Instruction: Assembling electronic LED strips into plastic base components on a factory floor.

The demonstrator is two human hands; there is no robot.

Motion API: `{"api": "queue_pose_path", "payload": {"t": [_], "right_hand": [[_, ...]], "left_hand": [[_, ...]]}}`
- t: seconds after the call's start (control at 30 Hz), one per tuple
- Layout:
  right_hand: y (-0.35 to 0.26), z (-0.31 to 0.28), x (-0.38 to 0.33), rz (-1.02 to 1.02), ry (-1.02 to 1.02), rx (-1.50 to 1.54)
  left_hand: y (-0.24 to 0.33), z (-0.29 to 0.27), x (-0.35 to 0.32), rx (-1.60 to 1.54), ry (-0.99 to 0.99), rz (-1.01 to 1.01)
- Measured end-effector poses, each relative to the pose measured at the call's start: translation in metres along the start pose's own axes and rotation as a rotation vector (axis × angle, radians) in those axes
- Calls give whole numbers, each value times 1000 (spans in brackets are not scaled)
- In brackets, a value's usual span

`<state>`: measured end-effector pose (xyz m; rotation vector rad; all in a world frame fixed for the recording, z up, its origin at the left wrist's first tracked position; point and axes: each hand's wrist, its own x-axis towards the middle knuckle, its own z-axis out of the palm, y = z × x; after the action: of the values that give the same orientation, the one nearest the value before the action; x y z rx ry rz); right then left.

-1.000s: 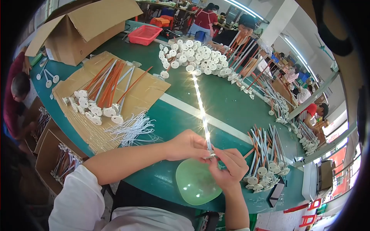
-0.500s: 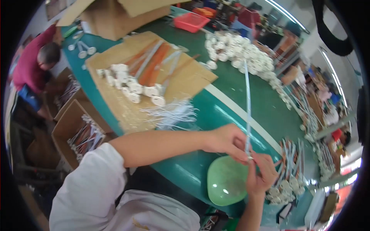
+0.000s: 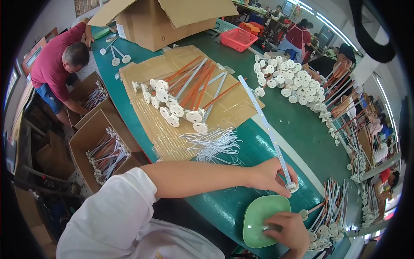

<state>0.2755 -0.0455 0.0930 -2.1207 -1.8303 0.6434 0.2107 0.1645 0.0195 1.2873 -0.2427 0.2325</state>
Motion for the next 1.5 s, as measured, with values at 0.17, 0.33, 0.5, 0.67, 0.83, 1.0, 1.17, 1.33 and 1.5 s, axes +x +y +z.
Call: {"api": "queue_pose_path", "payload": {"t": [0.17,0.33,0.5,0.67,0.83,1.0,1.17,1.33,1.5], "right_hand": [[5,4,-3,-24,-46,90],[-3,10,3,-151,124,159],[2,12,2,-154,254,161],[5,12,8,-57,502,318],[14,11,11,-26,622,618],[7,18,7,67,708,927],[9,24,9,-36,878,916],[5,20,11,-59,902,815],[15,28,12,-109,949,553]], "left_hand": [[2,3,-2,19,-15,-40],[1,4,-6,23,-27,-74],[-2,4,-2,-117,-65,-43],[0,-1,-1,-172,-27,-65],[4,-1,1,-265,4,-82],[6,4,-5,-207,1,-117],[0,7,-11,-238,-39,-80],[4,7,-12,-238,-33,-81],[1,8,-10,-294,12,-64]]}}
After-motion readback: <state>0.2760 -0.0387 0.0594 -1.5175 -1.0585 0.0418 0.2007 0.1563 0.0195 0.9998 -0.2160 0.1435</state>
